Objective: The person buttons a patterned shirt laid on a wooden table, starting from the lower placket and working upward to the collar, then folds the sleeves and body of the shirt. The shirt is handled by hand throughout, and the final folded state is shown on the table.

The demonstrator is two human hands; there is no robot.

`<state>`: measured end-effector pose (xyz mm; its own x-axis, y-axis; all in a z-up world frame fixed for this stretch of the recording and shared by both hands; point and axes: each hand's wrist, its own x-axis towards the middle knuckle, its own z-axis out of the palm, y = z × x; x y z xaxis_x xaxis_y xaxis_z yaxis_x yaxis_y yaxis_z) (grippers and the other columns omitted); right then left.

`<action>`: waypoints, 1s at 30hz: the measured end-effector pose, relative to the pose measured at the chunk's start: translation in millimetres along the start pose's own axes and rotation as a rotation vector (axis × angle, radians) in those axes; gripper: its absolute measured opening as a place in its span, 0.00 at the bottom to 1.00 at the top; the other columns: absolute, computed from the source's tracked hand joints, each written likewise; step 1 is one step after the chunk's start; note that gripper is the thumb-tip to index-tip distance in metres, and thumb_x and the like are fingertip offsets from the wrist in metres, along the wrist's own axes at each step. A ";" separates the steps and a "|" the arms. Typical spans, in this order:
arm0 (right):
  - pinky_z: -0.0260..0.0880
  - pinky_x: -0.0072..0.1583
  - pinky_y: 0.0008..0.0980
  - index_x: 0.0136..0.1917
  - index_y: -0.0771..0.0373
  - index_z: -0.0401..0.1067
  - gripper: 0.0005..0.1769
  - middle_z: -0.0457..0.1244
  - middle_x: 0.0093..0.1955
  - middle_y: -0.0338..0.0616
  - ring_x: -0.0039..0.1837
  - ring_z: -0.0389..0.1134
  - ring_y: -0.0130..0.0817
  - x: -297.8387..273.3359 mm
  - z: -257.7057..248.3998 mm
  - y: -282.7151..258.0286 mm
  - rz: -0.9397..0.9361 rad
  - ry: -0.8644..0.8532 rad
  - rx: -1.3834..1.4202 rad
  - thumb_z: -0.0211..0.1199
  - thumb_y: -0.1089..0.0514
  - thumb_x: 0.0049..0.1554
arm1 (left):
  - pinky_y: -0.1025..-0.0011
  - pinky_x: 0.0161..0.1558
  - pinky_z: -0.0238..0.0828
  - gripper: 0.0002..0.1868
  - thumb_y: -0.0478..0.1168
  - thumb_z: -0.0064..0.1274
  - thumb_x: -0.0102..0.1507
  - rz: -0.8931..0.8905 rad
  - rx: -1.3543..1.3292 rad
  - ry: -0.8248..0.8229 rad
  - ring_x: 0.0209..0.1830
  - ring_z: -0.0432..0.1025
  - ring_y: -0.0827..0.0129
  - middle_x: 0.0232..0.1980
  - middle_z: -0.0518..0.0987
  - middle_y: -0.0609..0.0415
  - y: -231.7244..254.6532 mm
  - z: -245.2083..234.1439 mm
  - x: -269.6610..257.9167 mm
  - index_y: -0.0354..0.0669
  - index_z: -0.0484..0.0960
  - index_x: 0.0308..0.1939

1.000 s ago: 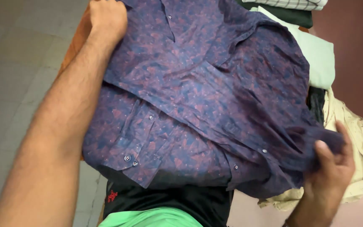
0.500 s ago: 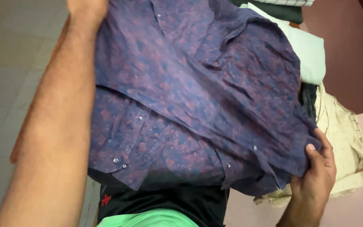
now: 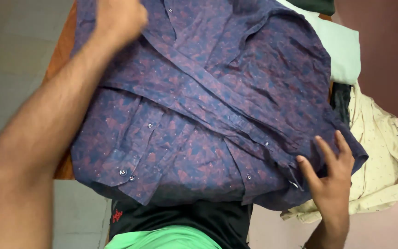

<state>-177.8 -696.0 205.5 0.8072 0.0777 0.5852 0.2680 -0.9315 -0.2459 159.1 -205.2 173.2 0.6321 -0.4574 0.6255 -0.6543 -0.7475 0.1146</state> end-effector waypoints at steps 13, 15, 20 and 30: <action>0.61 0.53 0.30 0.73 0.67 0.72 0.28 0.62 0.58 0.54 0.51 0.59 0.35 0.4 -0.9 41.4 0.440 -0.166 0.464 0.67 0.66 0.59 | 0.58 0.58 0.72 0.09 0.41 0.58 0.64 0.064 -0.270 -0.083 0.56 0.77 0.59 0.56 0.84 0.52 50.4 -25.9 -20.8 0.45 0.87 0.46; 0.65 0.62 0.27 0.75 0.67 0.68 0.31 0.61 0.62 0.45 0.60 0.62 0.29 -2.7 -7.4 42.2 0.419 -0.071 0.911 0.65 0.70 0.59 | 0.64 0.54 0.76 0.11 0.44 0.56 0.67 -0.144 -0.519 -0.144 0.48 0.80 0.66 0.48 0.85 0.54 38.3 -21.4 -13.1 0.45 0.85 0.51; 0.72 0.65 0.32 0.74 0.63 0.66 0.34 0.63 0.64 0.43 0.63 0.68 0.31 -3.6 -24.5 35.4 0.513 0.115 1.382 0.61 0.77 0.56 | 0.64 0.48 0.72 0.18 0.55 0.58 0.69 -0.430 -0.687 -0.232 0.42 0.76 0.69 0.45 0.83 0.56 -6.6 -6.5 26.0 0.46 0.85 0.52; 0.70 0.66 0.28 0.71 0.70 0.68 0.20 0.67 0.62 0.46 0.62 0.68 0.29 -2.3 11.4 45.3 0.529 0.209 0.629 0.60 0.68 0.67 | 0.45 0.53 0.64 0.16 0.49 0.53 0.72 0.096 0.030 0.057 0.57 0.73 0.45 0.55 0.81 0.43 76.6 21.7 44.1 0.39 0.85 0.47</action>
<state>-161.5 -734.3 184.2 0.8114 -0.4373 0.3879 0.1756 -0.4506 -0.8753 145.9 -293.1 192.8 0.5418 -0.5000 0.6756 -0.6973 -0.7162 0.0292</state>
